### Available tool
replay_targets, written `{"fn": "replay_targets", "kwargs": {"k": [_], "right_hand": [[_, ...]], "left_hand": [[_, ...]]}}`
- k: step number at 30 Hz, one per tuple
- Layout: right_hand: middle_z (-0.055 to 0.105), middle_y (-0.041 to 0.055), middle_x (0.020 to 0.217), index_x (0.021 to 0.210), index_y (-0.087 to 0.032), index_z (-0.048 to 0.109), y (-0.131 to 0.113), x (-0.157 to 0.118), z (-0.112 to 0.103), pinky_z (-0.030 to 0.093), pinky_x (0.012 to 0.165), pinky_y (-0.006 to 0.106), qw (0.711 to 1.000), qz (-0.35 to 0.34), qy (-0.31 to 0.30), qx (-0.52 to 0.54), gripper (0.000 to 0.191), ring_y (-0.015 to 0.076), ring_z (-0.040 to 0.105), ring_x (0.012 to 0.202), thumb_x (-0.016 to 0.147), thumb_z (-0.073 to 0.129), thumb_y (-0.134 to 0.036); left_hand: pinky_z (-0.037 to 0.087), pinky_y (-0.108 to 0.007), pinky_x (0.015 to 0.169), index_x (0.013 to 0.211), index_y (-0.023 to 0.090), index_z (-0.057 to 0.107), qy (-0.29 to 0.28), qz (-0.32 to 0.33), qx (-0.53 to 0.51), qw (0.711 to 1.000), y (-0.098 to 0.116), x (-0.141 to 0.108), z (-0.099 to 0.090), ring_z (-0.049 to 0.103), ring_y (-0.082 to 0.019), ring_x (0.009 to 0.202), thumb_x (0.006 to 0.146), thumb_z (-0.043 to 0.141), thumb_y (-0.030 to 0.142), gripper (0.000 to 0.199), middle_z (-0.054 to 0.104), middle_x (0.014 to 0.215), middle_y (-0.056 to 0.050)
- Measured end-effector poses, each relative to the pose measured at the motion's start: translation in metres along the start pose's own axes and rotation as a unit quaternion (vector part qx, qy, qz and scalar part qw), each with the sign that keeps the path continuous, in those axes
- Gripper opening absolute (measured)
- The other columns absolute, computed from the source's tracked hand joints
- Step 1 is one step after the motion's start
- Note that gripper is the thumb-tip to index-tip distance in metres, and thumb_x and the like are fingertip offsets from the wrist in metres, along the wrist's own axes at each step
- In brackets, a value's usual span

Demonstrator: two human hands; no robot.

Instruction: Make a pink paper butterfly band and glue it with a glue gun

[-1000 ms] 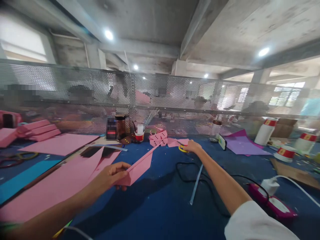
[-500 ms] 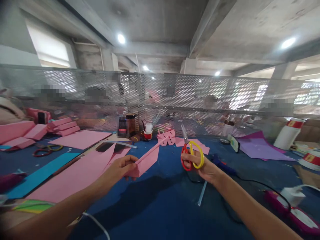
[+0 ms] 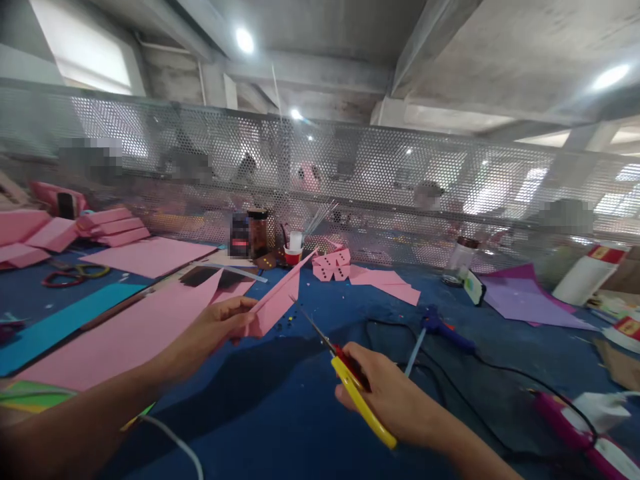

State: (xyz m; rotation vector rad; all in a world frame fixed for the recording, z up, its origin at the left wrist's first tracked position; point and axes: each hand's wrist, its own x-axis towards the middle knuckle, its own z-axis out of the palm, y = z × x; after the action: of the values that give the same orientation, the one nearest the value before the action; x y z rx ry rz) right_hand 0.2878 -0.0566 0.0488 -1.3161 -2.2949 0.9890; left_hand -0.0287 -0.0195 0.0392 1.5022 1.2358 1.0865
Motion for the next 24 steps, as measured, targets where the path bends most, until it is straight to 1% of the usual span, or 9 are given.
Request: {"fn": "replay_targets", "kwargs": {"k": [2,4,7,10,14,17,19,21,24], "right_hand": [[0.057,-0.0019,0.081,0.09,-0.02,0.054,0.001,0.001,0.002,0.033,0.058,0.024,0.999,0.016,-0.006,-0.038,0.012,0.0117,0.045,0.066,0.087,0.058,-0.031],[0.058,-0.002,0.081,0.088,-0.021,0.053,0.002,0.002,0.003,0.033,0.058,0.024,0.998,0.024,-0.012,-0.059,0.012,0.0119,0.046,0.066,0.088,0.057,-0.032],[0.06,-0.0016,0.083,0.087,-0.021,0.053,0.002,0.003,0.005,0.033,0.059,0.025,0.997,0.03,-0.022,-0.074,0.014,0.0127,0.048,0.068,0.089,0.057,-0.034],[0.06,-0.0017,0.083,0.087,-0.021,0.052,0.001,0.003,0.005,0.033,0.06,0.025,0.996,0.024,-0.027,-0.081,0.014,0.013,0.049,0.069,0.088,0.058,-0.034],[0.059,-0.002,0.082,0.087,-0.021,0.052,-0.001,0.003,0.006,0.033,0.059,0.024,0.996,0.013,-0.034,-0.083,0.016,0.0128,0.048,0.068,0.088,0.058,-0.035],[0.059,-0.0019,0.082,0.087,-0.021,0.052,-0.001,0.004,0.008,0.033,0.06,0.024,0.996,0.014,-0.037,-0.081,0.015,0.0127,0.048,0.069,0.086,0.059,-0.034],[0.059,-0.002,0.082,0.087,-0.021,0.052,-0.002,0.004,0.009,0.032,0.059,0.024,0.996,0.017,-0.038,-0.08,0.015,0.0125,0.048,0.068,0.086,0.06,-0.033],[0.058,-0.0021,0.082,0.087,-0.02,0.052,-0.004,0.004,0.01,0.032,0.059,0.023,0.996,0.022,-0.045,-0.075,0.014,0.0122,0.048,0.068,0.086,0.059,-0.033],[0.058,-0.0021,0.082,0.088,-0.02,0.053,-0.008,0.003,0.011,0.032,0.059,0.023,0.996,0.027,-0.052,-0.074,0.014,0.012,0.048,0.069,0.086,0.059,-0.032]], "left_hand": [[0.04,-0.024,0.056,0.094,0.019,0.065,0.009,-0.011,-0.014,1.0,0.003,-0.002,0.001,0.049,-0.013,0.06,0.08,0.059,0.038,0.025,0.062,0.074,0.001],[0.038,-0.023,0.055,0.092,0.02,0.064,0.011,-0.019,-0.026,0.999,0.006,-0.003,0.002,0.047,-0.012,0.058,0.081,0.058,0.035,0.02,0.062,0.075,0.002],[0.039,-0.024,0.057,0.089,0.02,0.062,-0.014,-0.013,-0.042,0.999,0.008,-0.006,0.003,0.051,-0.013,0.063,0.084,0.056,0.032,0.015,0.066,0.079,0.0],[0.04,-0.025,0.059,0.092,0.02,0.061,-0.044,-0.015,-0.059,0.997,0.007,-0.008,0.004,0.056,-0.016,0.071,0.086,0.056,0.033,0.016,0.068,0.078,-0.002],[0.04,-0.025,0.062,0.1,0.019,0.062,-0.072,-0.023,-0.076,0.994,0.007,-0.011,0.007,0.059,-0.017,0.077,0.087,0.059,0.039,0.024,0.068,0.08,-0.003],[0.039,-0.025,0.06,0.106,0.018,0.061,-0.079,-0.038,-0.085,0.992,0.009,-0.012,0.011,0.06,-0.016,0.075,0.083,0.065,0.041,0.033,0.069,0.084,-0.004],[0.04,-0.025,0.06,0.106,0.016,0.06,-0.069,-0.049,-0.081,0.993,0.011,-0.012,0.013,0.061,-0.017,0.075,0.078,0.07,0.042,0.039,0.069,0.086,-0.005],[0.043,-0.026,0.062,0.101,0.016,0.062,-0.054,-0.056,-0.073,0.994,0.012,-0.012,0.014,0.062,-0.018,0.076,0.073,0.074,0.042,0.04,0.069,0.085,-0.005],[0.046,-0.027,0.066,0.091,0.016,0.063,-0.037,-0.067,-0.079,0.994,0.011,-0.012,0.016,0.062,-0.016,0.073,0.067,0.079,0.04,0.037,0.068,0.08,-0.002]]}}
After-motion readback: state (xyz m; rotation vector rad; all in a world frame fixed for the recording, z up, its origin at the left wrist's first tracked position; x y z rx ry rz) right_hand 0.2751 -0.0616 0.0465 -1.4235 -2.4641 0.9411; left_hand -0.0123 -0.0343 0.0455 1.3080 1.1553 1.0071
